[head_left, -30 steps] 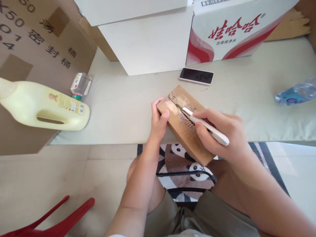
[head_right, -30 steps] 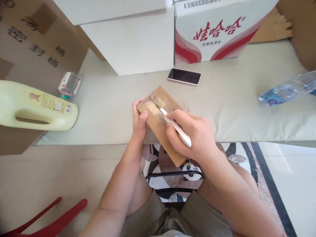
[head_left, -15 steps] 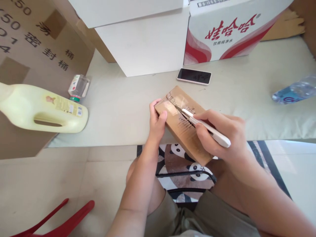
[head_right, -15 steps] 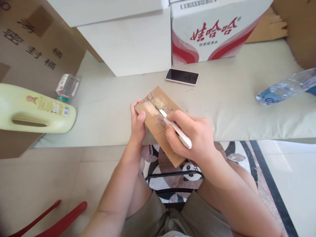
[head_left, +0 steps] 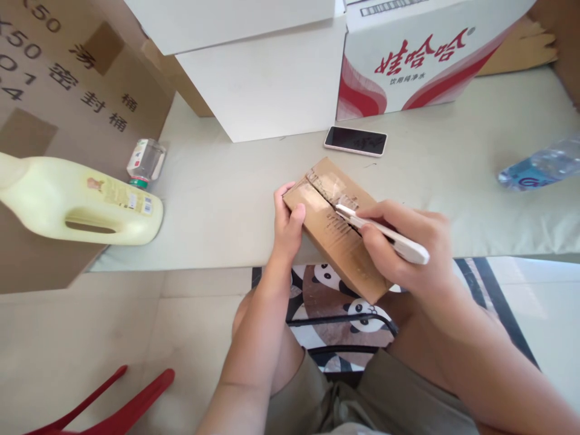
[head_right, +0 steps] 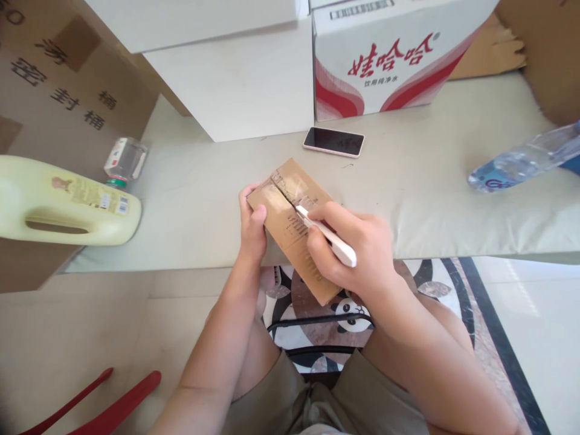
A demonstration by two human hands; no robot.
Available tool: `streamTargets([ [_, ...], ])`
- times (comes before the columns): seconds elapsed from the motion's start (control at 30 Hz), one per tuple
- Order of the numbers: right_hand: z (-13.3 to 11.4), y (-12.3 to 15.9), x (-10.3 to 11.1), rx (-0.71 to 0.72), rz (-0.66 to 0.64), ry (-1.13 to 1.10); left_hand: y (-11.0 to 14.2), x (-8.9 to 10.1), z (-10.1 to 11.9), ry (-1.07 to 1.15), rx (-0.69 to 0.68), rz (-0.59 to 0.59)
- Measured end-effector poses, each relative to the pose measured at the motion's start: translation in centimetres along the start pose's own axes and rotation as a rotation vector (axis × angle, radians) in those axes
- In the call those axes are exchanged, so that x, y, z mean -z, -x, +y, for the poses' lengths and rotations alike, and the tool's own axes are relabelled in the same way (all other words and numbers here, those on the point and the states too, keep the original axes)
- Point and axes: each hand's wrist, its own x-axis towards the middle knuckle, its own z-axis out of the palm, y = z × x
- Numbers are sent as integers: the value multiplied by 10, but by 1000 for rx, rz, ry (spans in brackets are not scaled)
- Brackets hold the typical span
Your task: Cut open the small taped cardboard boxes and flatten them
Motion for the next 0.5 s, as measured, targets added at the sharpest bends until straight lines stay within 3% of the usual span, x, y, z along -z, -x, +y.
streamTargets([
  [0.17,7,10,4,-42,149,-178,1,2,-4,-28,-51,29],
  [0.37,21,14,1,6,211,-727,-6,9,-4,53,-137,75],
  [0.5,30,1,4,-1,562,-665,-14,19,6,136,-28,211],
])
